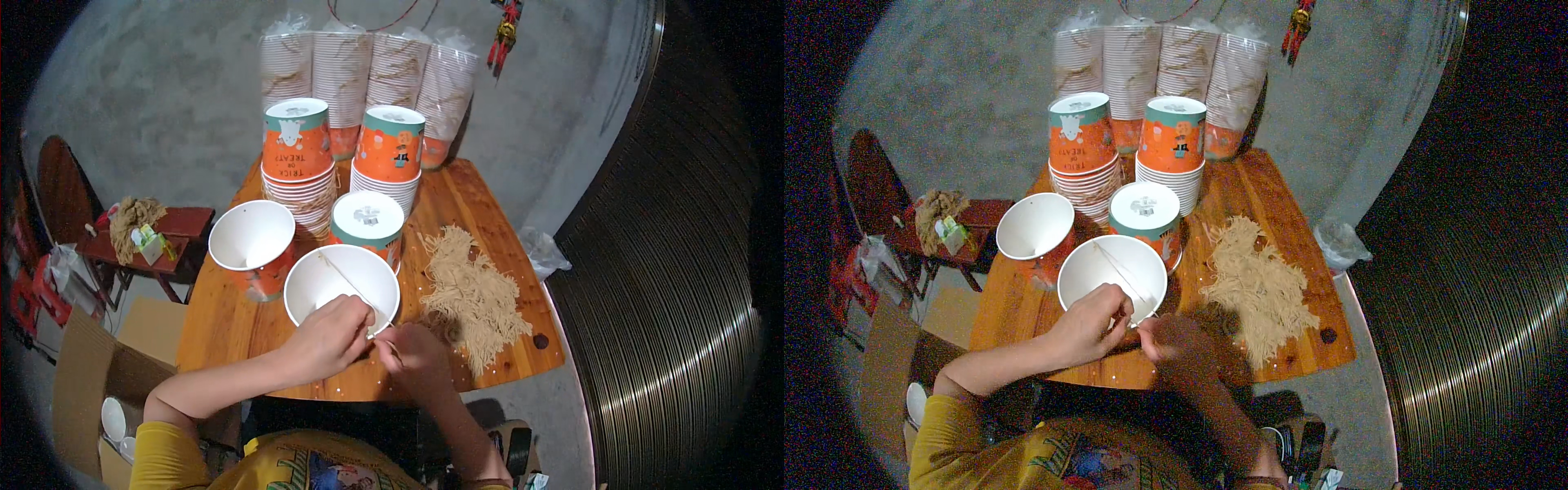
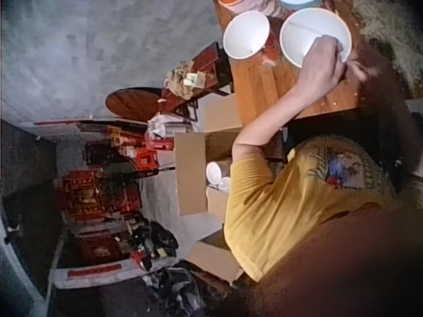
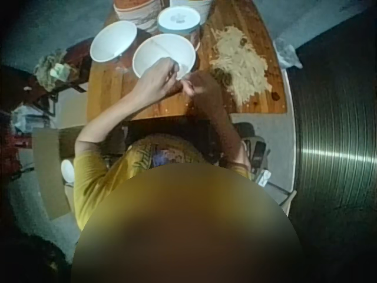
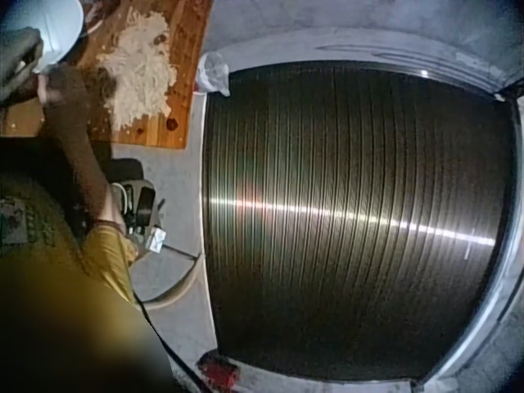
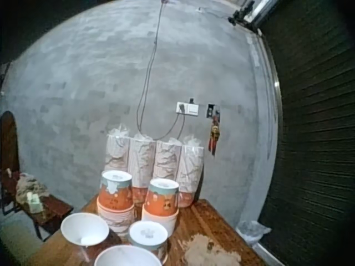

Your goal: Sorting and placing small rubber bands or ties individually into paper cups.

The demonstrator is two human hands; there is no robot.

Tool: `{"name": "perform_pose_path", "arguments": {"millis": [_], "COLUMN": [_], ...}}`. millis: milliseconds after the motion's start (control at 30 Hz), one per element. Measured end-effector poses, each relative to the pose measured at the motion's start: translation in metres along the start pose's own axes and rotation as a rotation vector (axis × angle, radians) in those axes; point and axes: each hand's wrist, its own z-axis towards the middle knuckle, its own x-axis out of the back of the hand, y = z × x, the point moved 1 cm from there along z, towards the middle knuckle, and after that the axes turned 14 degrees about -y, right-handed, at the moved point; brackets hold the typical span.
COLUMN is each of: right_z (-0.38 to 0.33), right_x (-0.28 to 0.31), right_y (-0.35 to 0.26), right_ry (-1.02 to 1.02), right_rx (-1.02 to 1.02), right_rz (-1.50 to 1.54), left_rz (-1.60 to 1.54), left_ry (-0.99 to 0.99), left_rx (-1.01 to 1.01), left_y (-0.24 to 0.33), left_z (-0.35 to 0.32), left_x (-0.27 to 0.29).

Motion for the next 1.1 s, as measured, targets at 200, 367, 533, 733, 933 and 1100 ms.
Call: {"name": "perform_pose_path", "arguments": {"millis": [200,367,533,733,933,1100], "right_z": [-0.002,-0.004,0.009,0.023,0.023,0.026], "right_x": [0.001,0.009,0.039,0.021,0.022,0.032], "right_y": [-0.008,-0.002,-0.009,0.007,-0.003,-0.008], "right_ry": [-0.083,-0.179,-0.156,-0.328,-0.219,-0.022], "right_rx": [-0.083,-0.038,-0.102,-0.296,0.171,0.1], "right_rz": [-0.072,-0.158,-0.137,0.433,-0.106,-0.174], "left_rz": [0.173,0.156,0.16,0.219,0.212,0.289], "left_ry": [0.008,0.036,-0.014,0.078,0.128,0.111], "left_rx": [-0.111,-0.079,-0.045,0.072,0.083,0.022], "left_y": [-0.004,-0.011,-0.017,0.007,0.008,0.009], "left_z": [-0.004,-0.008,-0.023,-0.025,-0.031,-0.037], "left_x": [0.0,0.003,0.003,0.003,0.001,-0.003]}}
